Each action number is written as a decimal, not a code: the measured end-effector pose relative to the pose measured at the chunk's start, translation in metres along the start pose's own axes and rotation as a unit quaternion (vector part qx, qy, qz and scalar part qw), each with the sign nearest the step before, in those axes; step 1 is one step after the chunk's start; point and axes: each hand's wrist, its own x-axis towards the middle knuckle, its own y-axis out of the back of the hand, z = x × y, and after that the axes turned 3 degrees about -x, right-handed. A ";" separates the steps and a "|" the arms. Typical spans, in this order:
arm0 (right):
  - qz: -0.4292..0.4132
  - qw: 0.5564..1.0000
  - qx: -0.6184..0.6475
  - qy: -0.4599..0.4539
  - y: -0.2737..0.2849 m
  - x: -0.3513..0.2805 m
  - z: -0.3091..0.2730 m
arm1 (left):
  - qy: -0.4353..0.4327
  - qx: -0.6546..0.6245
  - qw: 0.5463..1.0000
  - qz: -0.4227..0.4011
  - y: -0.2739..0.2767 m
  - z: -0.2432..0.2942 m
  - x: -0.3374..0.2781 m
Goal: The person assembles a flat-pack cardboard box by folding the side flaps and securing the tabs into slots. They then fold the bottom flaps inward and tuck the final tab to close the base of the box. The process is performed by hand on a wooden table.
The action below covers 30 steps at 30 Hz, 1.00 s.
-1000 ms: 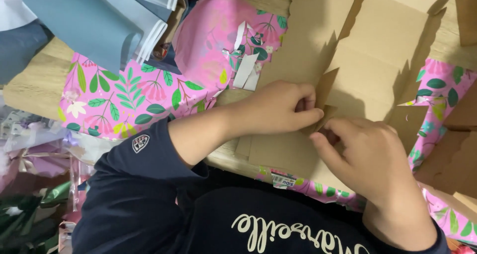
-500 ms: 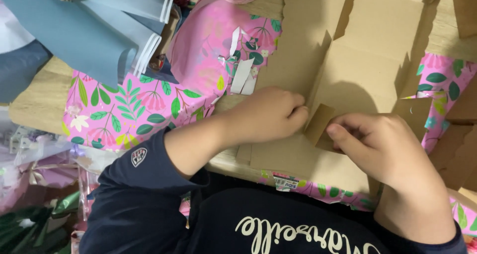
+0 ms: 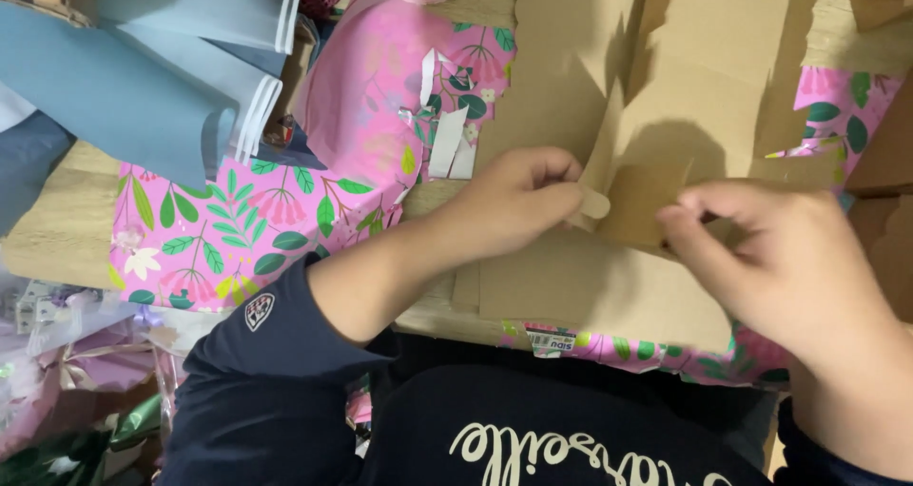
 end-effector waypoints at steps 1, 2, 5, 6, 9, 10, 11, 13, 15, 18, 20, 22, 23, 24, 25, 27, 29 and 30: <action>0.003 1.000 -0.001 0.000 0.003 -0.004 0.000 | -0.002 0.001 1.000 -0.001 -0.003 -0.005 -0.001; 0.037 0.999 0.027 -0.028 0.005 -0.007 -0.001 | -0.027 -0.086 0.996 -0.007 -0.005 -0.009 -0.002; 0.092 0.994 0.056 -0.036 0.002 -0.011 0.003 | -0.042 -0.263 0.964 -0.023 -0.017 -0.016 -0.011; 0.111 0.992 0.053 -0.018 0.000 -0.012 0.005 | -0.032 -0.355 0.934 -0.032 -0.023 -0.017 -0.014; 0.082 0.992 0.089 -0.039 -0.001 -0.006 -0.017 | -0.078 -0.348 0.932 -0.060 -0.023 -0.001 -0.021; 0.080 0.992 0.089 -0.038 -0.001 -0.005 -0.021 | -0.077 -0.349 0.932 -0.057 -0.023 -0.003 -0.020; 0.079 0.992 0.091 -0.033 0.000 -0.004 -0.025 | -0.068 -0.365 0.927 -0.053 -0.022 -0.005 -0.018; 0.076 0.993 0.091 -0.024 0.002 -0.003 -0.030 | -0.061 -0.381 0.921 -0.046 -0.024 -0.010 -0.016; 0.059 0.996 0.061 0.010 0.004 -0.002 -0.030 | -0.071 -0.395 0.915 -0.045 -0.027 -0.016 -0.014; 0.049 0.990 0.128 0.039 0.007 0.001 -0.034 | -0.051 -0.415 0.904 -0.083 -0.028 -0.020 -0.018; 0.047 0.990 0.125 0.034 0.007 0.004 -0.029 | -0.046 -0.424 0.901 -0.083 -0.029 -0.025 -0.018; 0.045 0.991 0.121 0.030 0.005 0.005 -0.026 | -0.042 -0.434 0.896 -0.083 -0.030 -0.025 -0.018; 0.049 0.993 0.109 0.023 0.004 0.006 -0.025 | -0.048 -0.433 0.896 -0.083 -0.029 -0.024 -0.019; 0.052 0.994 0.097 0.017 0.003 0.006 -0.024 | -0.054 -0.433 0.896 -0.081 -0.029 -0.022 -0.021; 0.050 0.994 0.097 0.017 0.002 0.006 -0.022 | -0.054 -0.434 0.896 -0.080 -0.029 -0.022 -0.020; 0.039 0.989 0.140 0.003 0.000 0.007 -0.020 | -0.040 -0.431 0.898 -0.075 -0.029 -0.023 -0.019; 0.042 0.991 0.127 0.001 -0.001 0.008 -0.018 | -0.044 -0.431 0.898 -0.073 -0.030 -0.025 -0.018; 0.046 0.992 0.114 0.002 -0.001 0.008 -0.018 | -0.049 -0.430 0.899 -0.070 -0.030 -0.026 -0.017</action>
